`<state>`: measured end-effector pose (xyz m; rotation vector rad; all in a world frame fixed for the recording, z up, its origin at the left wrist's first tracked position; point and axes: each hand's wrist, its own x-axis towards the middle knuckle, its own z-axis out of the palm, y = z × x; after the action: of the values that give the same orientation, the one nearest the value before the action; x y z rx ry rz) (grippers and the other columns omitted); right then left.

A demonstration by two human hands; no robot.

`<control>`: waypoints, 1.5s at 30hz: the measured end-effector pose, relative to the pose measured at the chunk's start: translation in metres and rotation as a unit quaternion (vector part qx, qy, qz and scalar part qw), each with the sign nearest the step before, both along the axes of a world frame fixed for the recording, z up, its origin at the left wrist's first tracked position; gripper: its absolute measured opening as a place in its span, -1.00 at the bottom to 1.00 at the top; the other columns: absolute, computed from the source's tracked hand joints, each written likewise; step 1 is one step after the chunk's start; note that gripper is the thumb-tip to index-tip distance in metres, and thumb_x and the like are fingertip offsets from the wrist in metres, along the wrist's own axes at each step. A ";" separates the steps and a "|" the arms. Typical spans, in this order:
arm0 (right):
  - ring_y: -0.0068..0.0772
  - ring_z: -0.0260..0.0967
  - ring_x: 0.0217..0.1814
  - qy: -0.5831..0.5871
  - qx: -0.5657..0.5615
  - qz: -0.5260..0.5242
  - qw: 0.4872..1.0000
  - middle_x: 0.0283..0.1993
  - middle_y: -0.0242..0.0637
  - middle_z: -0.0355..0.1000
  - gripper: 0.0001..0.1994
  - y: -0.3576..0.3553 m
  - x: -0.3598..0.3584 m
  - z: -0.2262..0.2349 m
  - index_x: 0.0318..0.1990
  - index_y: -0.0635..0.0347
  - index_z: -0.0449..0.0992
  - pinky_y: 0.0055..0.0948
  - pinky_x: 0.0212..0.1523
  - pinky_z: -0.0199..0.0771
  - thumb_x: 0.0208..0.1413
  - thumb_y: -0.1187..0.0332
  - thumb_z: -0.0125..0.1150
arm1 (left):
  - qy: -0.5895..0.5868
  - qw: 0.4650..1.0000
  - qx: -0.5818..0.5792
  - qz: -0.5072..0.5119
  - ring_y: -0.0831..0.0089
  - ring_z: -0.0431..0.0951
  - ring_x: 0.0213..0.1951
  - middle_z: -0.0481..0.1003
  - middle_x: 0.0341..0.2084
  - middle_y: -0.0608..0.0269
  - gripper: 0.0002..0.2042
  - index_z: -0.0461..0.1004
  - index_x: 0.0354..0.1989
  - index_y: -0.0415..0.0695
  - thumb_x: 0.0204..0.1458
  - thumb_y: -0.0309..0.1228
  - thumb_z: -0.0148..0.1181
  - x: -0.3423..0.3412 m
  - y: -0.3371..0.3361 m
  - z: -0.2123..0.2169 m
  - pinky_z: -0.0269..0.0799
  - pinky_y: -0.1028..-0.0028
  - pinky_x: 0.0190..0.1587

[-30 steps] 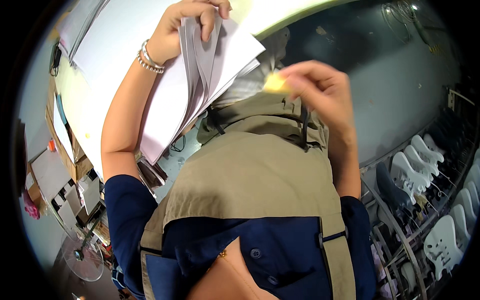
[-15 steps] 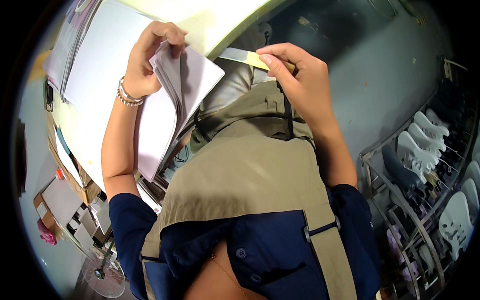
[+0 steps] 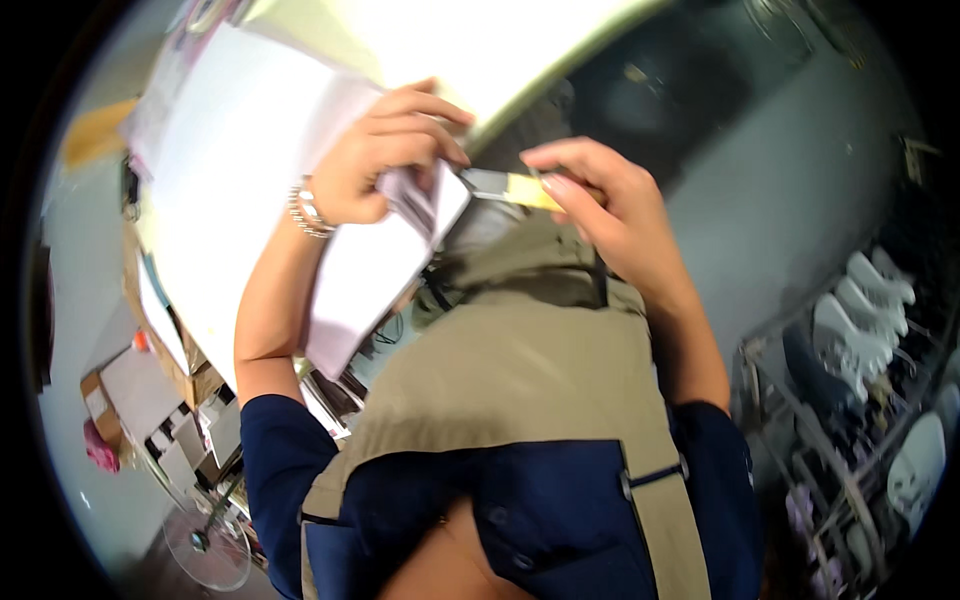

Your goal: The person applies yellow tape to the edges of a stack of white paper sheets using a small yellow tool. They smooth the tape along the paper edges and fold the excess over the sides. The person works at a white table in a workshop environment.

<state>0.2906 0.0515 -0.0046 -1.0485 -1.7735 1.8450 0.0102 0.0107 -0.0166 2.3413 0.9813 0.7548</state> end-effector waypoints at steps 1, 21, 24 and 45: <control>-0.75 0.22 -0.48 -0.010 -0.013 -0.012 1.000 -0.43 -0.47 0.41 -0.78 -0.002 -0.003 0.005 -0.04 0.24 0.53 -0.70 -0.52 0.17 0.19 0.48 0.08 | -0.033 0.999 0.000 0.008 0.12 0.49 0.02 0.55 -0.38 0.21 -0.80 0.35 -0.61 -0.07 -0.21 -0.21 -0.04 0.001 0.001 -0.003 0.14 -0.04 0.28; -0.77 0.25 -0.44 0.071 -0.004 -0.097 0.993 -0.38 -0.46 0.42 -0.78 0.016 -0.040 -0.009 -0.02 0.28 0.51 -0.75 -0.47 0.20 0.28 0.39 0.08 | 0.035 0.985 0.082 0.148 0.13 0.50 -0.19 0.62 -0.18 0.13 -0.86 0.28 -0.64 -0.14 -0.52 -0.52 -0.02 -0.044 0.006 0.006 0.41 0.31 -0.13; -0.76 0.26 -0.45 0.062 0.023 -0.104 0.992 -0.39 -0.47 0.42 -0.79 0.019 -0.043 -0.011 -0.03 0.26 0.53 -0.75 -0.47 0.22 0.28 0.38 0.08 | 0.048 0.986 0.076 0.140 0.13 0.52 -0.17 0.63 -0.20 0.15 -0.85 0.29 -0.62 -0.13 -0.50 -0.53 0.00 -0.045 0.005 0.009 0.41 0.30 -0.12; -0.66 0.35 -0.37 0.022 0.022 -0.063 0.998 -0.35 -0.40 0.47 -0.84 0.024 -0.039 -0.003 -0.10 0.26 0.57 -0.69 -0.42 0.31 0.25 0.47 0.10 | 0.052 0.983 0.144 0.102 0.24 0.63 -0.14 0.66 -0.28 0.26 -0.87 0.32 -0.65 -0.05 -0.25 -0.35 0.15 -0.038 0.003 0.011 0.47 0.25 -0.02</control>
<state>0.2515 0.0753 -0.0079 -1.0695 -1.6741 1.7331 -0.0281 0.0141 -0.0054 2.5752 1.2448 0.9127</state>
